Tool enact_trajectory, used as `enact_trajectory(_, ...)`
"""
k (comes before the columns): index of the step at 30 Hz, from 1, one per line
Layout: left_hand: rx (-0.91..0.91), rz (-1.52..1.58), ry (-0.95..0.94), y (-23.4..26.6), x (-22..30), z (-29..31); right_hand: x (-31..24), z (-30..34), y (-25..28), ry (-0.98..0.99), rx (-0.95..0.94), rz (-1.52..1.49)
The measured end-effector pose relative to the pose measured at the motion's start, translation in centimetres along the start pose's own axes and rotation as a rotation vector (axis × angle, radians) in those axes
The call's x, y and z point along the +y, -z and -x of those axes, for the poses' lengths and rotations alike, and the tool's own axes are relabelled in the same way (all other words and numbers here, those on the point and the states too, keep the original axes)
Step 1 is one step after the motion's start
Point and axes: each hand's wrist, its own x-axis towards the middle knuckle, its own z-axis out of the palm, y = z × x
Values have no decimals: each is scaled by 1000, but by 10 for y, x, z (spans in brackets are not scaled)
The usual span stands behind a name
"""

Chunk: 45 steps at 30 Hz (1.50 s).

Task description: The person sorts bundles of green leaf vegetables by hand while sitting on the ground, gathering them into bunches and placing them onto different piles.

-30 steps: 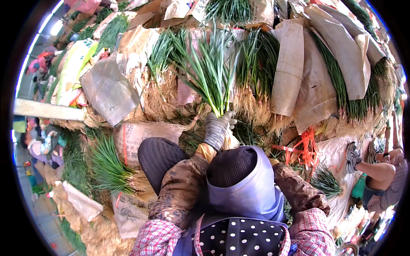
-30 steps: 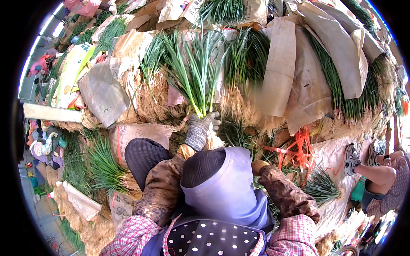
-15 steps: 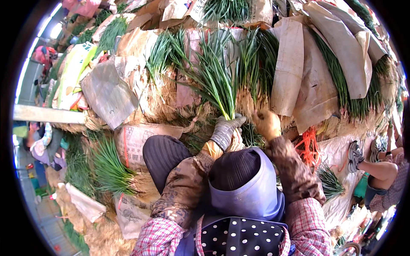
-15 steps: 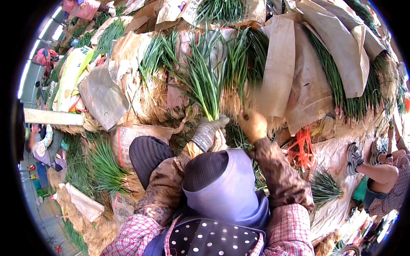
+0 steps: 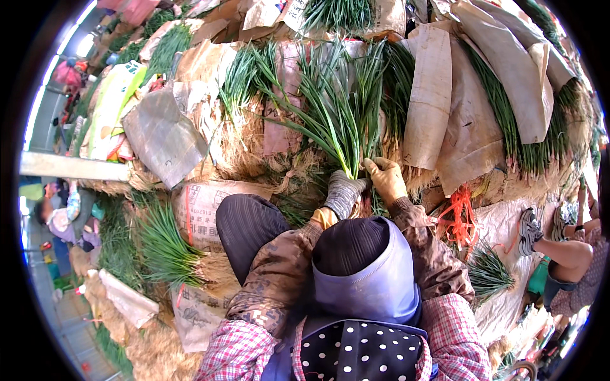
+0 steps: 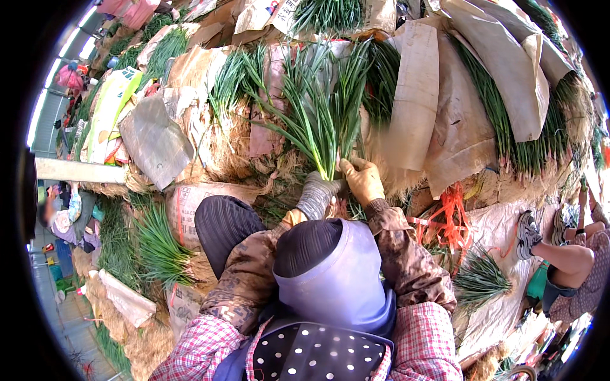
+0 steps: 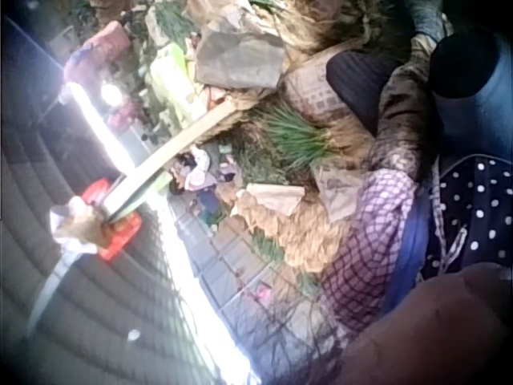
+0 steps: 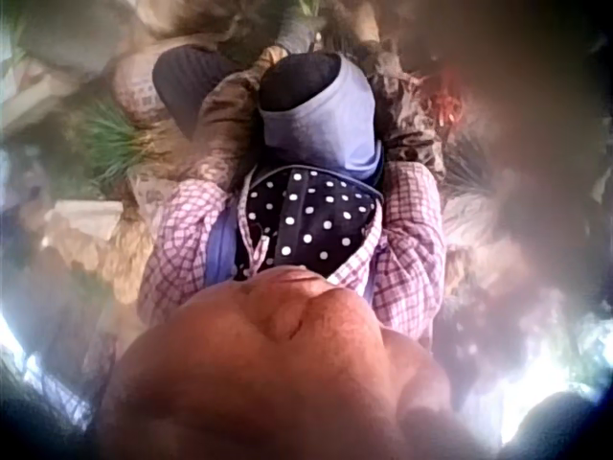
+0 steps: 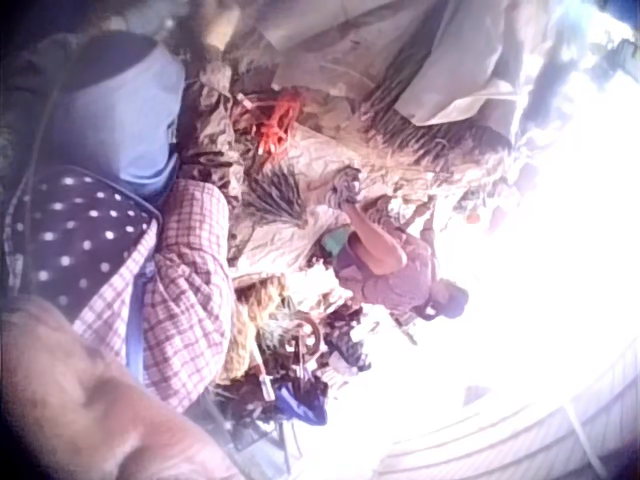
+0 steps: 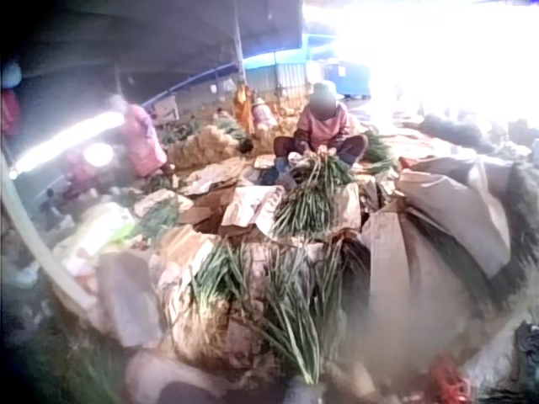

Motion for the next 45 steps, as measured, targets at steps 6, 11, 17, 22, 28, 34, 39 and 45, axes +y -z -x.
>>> enact_trajectory(6,-211,422,-33,4,1,9,33,-5,-7,-487,55,-776)
enact_trajectory(11,-339,624,-80,2,5,23,36,-17,5,-557,-212,-840)
enact_trajectory(17,-390,390,35,10,10,23,13,-12,2,-421,-86,-601)
enact_trajectory(22,-195,204,13,21,16,22,80,-15,1,-34,54,676)
enact_trajectory(28,-288,553,-375,39,28,29,183,14,11,-112,-581,1000)
enact_trajectory(34,-163,422,-240,45,12,9,37,-9,-12,176,84,814)
enact_trajectory(39,-8,388,-8,34,-6,-6,42,-8,-15,294,29,542)
enact_trajectory(45,-126,54,65,37,18,14,25,40,4,-37,-591,-59)
